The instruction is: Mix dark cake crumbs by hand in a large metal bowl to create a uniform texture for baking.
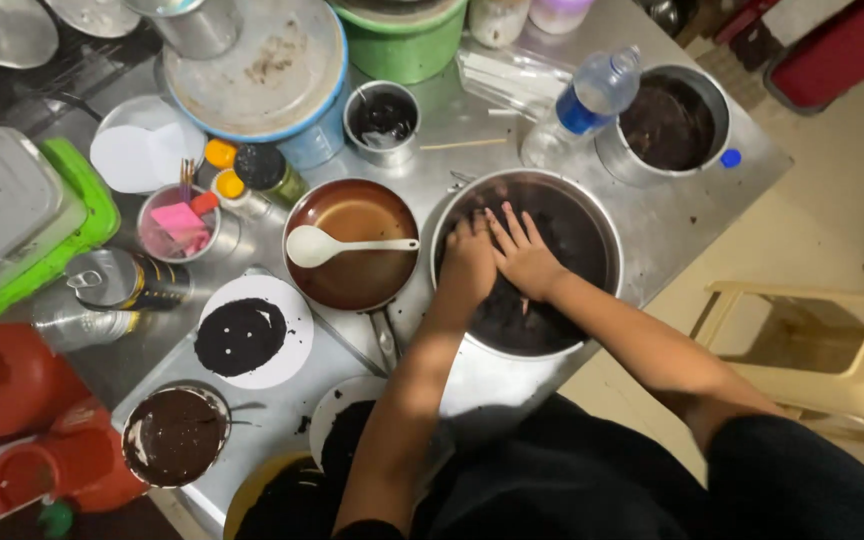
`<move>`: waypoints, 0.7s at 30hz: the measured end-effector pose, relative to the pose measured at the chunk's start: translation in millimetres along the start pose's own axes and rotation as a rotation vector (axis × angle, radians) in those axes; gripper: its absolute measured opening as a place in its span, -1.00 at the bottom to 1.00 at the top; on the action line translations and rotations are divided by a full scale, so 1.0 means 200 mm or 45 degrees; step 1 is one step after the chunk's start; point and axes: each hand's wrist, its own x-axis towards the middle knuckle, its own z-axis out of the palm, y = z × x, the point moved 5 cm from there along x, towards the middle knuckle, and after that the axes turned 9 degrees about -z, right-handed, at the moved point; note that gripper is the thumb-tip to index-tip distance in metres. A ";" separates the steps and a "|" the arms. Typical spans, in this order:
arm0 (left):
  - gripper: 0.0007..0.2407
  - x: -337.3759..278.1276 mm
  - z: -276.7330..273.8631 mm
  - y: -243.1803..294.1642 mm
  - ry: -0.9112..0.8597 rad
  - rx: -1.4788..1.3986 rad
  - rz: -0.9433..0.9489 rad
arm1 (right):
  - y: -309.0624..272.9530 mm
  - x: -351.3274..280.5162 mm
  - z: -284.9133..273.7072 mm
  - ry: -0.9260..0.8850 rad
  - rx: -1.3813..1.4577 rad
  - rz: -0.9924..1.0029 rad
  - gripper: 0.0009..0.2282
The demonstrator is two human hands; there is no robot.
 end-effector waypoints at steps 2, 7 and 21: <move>-0.56 0.03 0.19 -0.13 -0.046 -0.045 -0.097 | -0.02 -0.14 0.16 0.354 -0.185 0.097 0.07; -0.50 0.09 0.36 -0.21 -0.075 -0.213 -0.447 | 0.22 -0.37 0.67 1.068 0.794 0.897 -0.29; -0.42 0.30 0.56 -0.29 -0.106 -0.212 -0.907 | 0.51 0.04 0.58 0.882 1.759 1.000 -0.30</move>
